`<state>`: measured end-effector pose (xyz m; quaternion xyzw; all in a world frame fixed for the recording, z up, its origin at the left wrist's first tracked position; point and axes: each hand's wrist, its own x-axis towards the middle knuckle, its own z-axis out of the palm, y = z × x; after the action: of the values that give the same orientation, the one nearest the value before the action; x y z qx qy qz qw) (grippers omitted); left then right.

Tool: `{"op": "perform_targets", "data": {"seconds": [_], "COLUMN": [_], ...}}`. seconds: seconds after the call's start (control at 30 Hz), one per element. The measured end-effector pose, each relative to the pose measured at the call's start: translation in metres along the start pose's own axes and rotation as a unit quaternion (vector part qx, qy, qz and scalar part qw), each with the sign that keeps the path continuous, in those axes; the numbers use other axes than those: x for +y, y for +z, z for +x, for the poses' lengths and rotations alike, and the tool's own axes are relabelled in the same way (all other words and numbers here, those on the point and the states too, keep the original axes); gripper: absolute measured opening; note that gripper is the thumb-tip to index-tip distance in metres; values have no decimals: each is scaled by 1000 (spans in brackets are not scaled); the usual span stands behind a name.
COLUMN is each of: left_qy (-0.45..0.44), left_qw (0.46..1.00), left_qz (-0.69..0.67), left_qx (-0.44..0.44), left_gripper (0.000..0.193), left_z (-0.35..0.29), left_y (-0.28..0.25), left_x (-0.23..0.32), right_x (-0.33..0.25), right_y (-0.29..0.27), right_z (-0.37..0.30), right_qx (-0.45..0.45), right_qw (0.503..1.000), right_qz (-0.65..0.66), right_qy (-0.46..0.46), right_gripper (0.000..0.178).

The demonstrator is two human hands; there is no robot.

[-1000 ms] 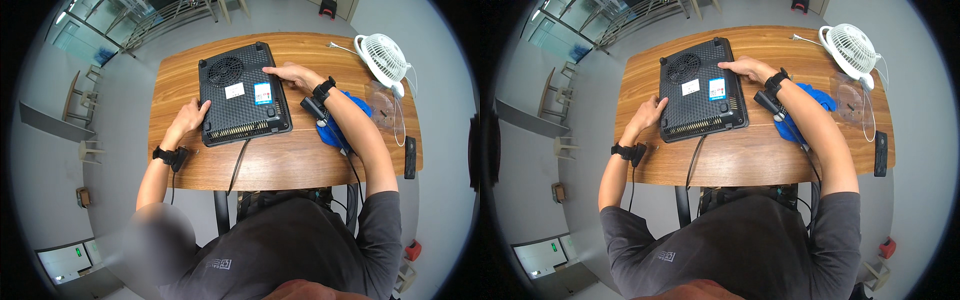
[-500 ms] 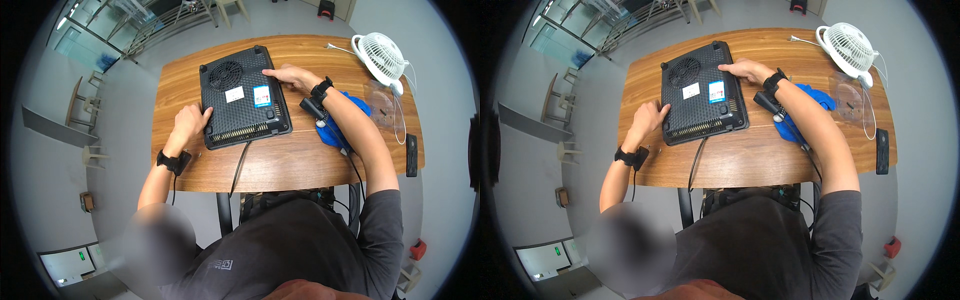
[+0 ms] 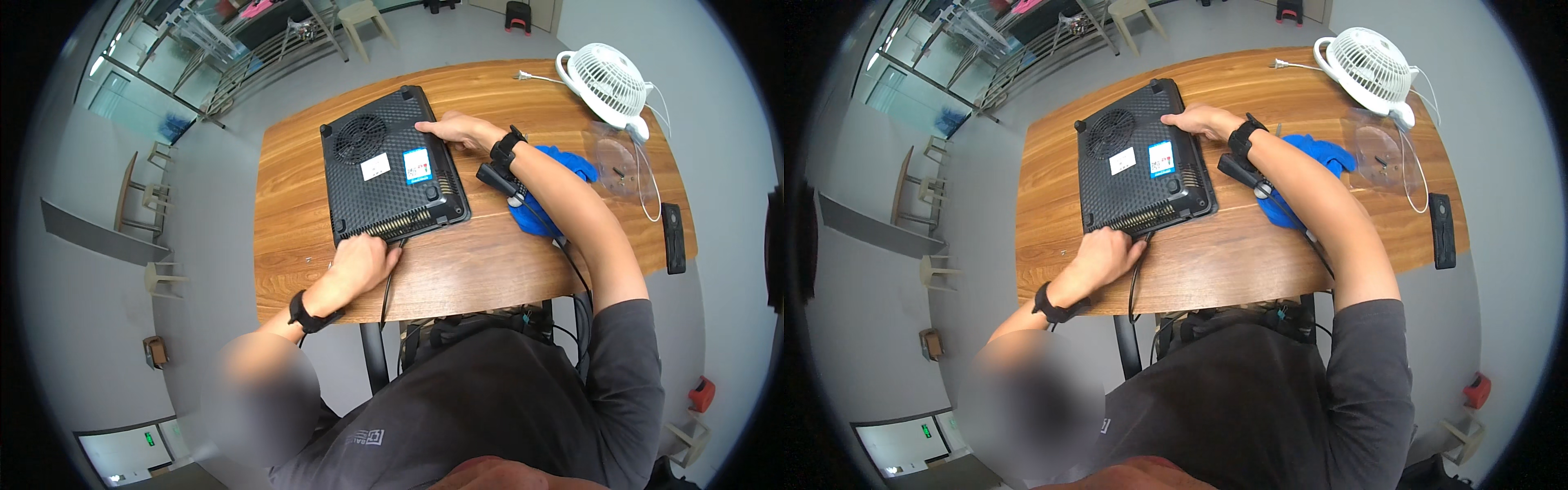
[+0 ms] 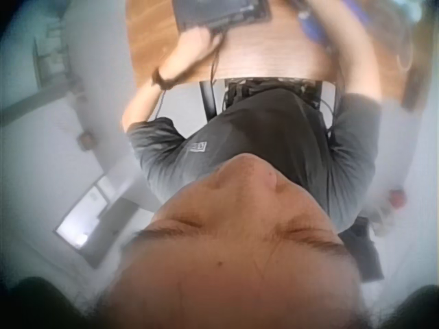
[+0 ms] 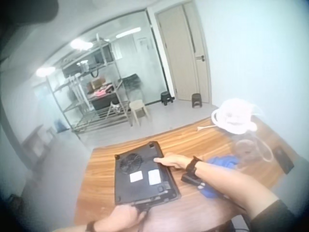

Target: The person assembles an electronic device by installing a circuit board into a housing containing a copper coil. They use a screwdriver to secure the board with screws, then flip the device over and tighten additional screws on the bottom casing.

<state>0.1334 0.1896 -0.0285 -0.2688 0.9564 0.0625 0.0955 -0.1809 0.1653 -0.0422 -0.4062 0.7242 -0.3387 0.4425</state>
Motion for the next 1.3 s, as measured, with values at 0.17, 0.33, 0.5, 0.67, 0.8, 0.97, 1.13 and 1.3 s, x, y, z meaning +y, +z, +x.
{"op": "perform_targets", "data": {"seconds": [0.17, 0.33, 0.5, 0.67, 0.8, 0.97, 1.13, 1.3], "left_qy": [28, 45, 85, 96, 125, 137, 149, 143], "left_qw": [998, 992, 987, 989, 982, 979, 978, 974], "left_qz": [-46, -95, -117, -106, -116, -133, -137, -172], "left_qx": [42, 74, 74, 36, 79, 67, 59, 44], "left_gripper": [39, 32, 36, 37, 38, 40, 41, 44], "left_z": [-1, 9, 18, 25, 28, 37, 46, 51], "left_y": [29, 40, 35, 32, 38, 39, 42, 48], "left_x": [18, 35, 57, 67, 65, 69, 70, 66], "right_x": [-10, -8, -2, -2, -11, -4, 7, 6], "right_y": [-4, -6, -9, -1, -5, -2, -5, 2], "right_z": [-12, -8, 8, 8, -2, 8, 18, 24], "right_qx": [-15, -4, -18, 20, 3, 5, 25, 47], "right_qw": [999, 1000, 999, 999, 998, 999, 997, 994], "right_qz": [-3, -10, -45, -43, -48, -38, -76, -101], "right_qy": [31, 2, -1, -24, 36, 35, 2, 14], "right_gripper": [80, 77, 88, 84, 74, 75, 78, 67]}}
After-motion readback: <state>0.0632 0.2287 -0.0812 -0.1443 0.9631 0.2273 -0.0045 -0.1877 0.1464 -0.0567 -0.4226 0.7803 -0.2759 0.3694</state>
